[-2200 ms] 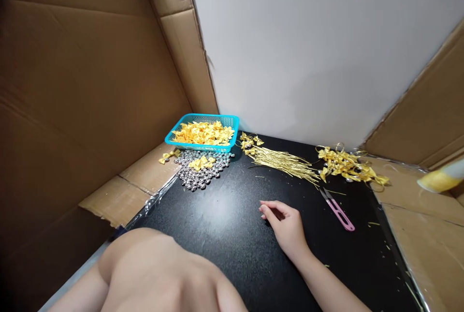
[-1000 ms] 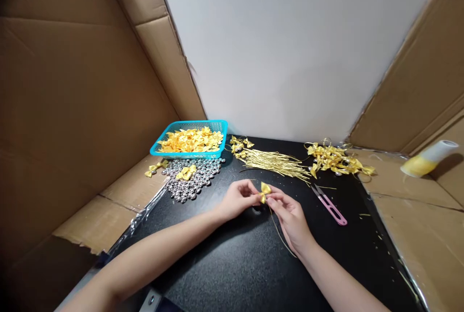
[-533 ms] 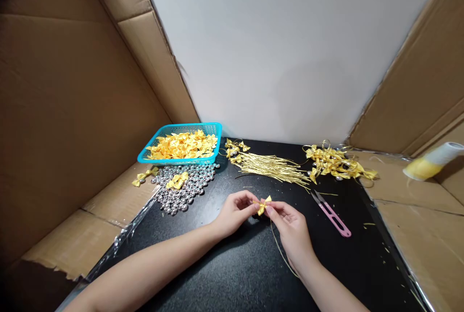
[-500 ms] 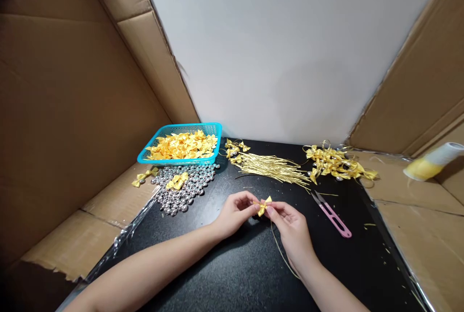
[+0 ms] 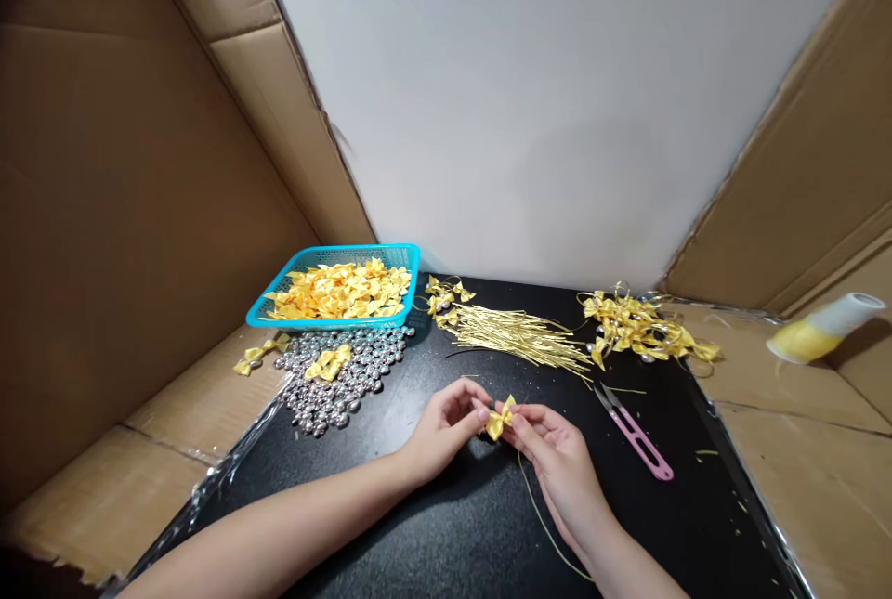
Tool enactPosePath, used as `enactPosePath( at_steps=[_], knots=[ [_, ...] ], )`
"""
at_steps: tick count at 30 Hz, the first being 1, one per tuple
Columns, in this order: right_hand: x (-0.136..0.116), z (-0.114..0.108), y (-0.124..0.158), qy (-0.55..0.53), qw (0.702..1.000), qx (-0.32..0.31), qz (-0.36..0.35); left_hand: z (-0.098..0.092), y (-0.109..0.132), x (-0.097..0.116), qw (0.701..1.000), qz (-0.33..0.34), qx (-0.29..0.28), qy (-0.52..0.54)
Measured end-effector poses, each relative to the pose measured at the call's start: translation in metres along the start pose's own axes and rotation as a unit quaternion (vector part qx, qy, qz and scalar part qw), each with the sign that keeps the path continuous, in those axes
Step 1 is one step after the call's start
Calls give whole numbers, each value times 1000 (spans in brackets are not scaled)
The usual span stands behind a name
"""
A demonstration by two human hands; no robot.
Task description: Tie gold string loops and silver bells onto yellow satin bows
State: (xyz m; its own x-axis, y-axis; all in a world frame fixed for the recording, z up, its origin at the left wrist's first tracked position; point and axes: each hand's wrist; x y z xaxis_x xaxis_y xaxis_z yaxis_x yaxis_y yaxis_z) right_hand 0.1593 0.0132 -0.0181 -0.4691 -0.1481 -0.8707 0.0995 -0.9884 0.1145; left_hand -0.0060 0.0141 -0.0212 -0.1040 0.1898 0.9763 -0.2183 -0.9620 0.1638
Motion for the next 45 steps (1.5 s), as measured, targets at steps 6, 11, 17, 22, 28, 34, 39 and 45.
enactPosePath(
  at_steps=[6, 11, 17, 22, 28, 34, 39, 45],
  knots=[
    [-2, 5, 1, 33, 999, 1, -21, 0, 1, -1, 998, -5, -23, -53],
    [-2, 6, 1, 16, 1000, -4, -18, 0, 0, 0, 999, 3, -7, -43],
    [1, 4, 0, 55, 997, 11, -50, 0, 1, 2, 999, 18, -2, -37],
    [4, 3, -1, 62, 997, 15, -51, 1, 1, 2, 999, 5, -7, -48],
    [0, 0, -3, 18, 1000, -2, -7, 1, 0, 4, 998, 14, -2, -68],
    [1, -3, -5, 13, 1000, 1, 6, 1, 0, 5, 997, 19, -10, -78],
    [2, -4, -6, 3, 1000, -7, 6, 1, 1, 5, 995, 17, -8, -96],
    [-1, -1, -3, 2, 1000, -26, 10, 1, 1, 3, 997, 18, 2, -76]
  ],
)
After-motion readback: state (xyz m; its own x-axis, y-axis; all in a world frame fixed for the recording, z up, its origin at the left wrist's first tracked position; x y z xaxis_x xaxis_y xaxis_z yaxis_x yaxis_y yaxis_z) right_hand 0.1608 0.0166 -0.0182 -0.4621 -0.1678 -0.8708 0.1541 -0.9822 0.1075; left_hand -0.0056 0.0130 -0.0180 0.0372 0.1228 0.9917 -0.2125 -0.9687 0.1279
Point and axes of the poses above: each hand's wrist, its own y-axis away from the middle knuckle, its own z-axis out of the palm, x = y × z, and after that the axes turned 10 degrees about -z, right-handed
